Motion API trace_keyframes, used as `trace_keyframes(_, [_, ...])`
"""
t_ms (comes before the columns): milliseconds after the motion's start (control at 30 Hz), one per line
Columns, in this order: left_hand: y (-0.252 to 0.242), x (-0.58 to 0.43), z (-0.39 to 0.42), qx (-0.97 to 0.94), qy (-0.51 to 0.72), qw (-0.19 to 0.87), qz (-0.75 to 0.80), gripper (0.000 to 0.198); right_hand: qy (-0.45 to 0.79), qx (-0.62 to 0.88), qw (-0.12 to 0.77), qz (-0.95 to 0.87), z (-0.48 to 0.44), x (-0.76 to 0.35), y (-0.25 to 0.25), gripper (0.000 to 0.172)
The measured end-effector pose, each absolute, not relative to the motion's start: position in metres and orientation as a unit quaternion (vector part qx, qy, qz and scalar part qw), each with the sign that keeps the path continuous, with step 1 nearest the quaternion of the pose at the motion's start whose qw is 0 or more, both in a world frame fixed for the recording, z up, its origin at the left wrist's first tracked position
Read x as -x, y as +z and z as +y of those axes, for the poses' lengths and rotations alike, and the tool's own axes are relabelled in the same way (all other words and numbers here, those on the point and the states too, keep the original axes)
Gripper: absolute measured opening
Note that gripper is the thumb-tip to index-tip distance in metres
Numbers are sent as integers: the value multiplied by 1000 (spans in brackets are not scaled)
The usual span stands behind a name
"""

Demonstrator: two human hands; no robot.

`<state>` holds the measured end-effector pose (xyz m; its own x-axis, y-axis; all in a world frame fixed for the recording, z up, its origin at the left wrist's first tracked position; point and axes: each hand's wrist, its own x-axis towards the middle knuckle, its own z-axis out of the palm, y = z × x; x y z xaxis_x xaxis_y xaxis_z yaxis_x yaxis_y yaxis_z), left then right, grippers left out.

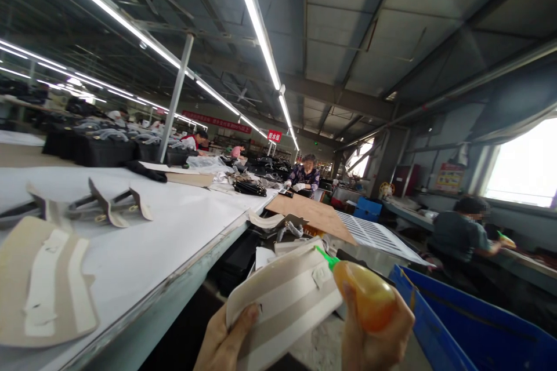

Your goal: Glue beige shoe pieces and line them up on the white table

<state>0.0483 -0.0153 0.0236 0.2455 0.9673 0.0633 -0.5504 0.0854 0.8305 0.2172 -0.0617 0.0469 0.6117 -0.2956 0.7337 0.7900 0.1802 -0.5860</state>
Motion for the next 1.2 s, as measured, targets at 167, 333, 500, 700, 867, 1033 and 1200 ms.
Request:
trace_keyframes(167, [18, -50, -15, -381, 518, 724, 250, 49, -294, 513, 749, -300, -64, -206, 44, 58])
trace_keyframes(333, [19, -48, -15, -392, 522, 701, 287, 52, -293, 525, 756, -261, -69, -199, 47, 63])
trace_keyframes(500, [17, -48, -10, -388, 520, 719, 250, 48, -234, 528, 770, -272, -66, -205, 52, 64])
trace_keyframes(700, [16, -46, -8, -398, 528, 702, 266, 44, -245, 545, 754, -273, -64, -208, 53, 71])
trace_keyframes(867, [22, -41, -11, -418, 517, 693, 278, 48, -254, 524, 755, -300, -59, -211, 48, 65])
trace_keyframes(1033, [25, -36, -11, -433, 524, 678, 278, 48, -315, 531, 746, -251, -47, -242, 41, 74])
trace_keyframes(1200, [26, -35, -10, -435, 522, 685, 264, 42, -311, 532, 741, -267, -53, -243, 43, 67])
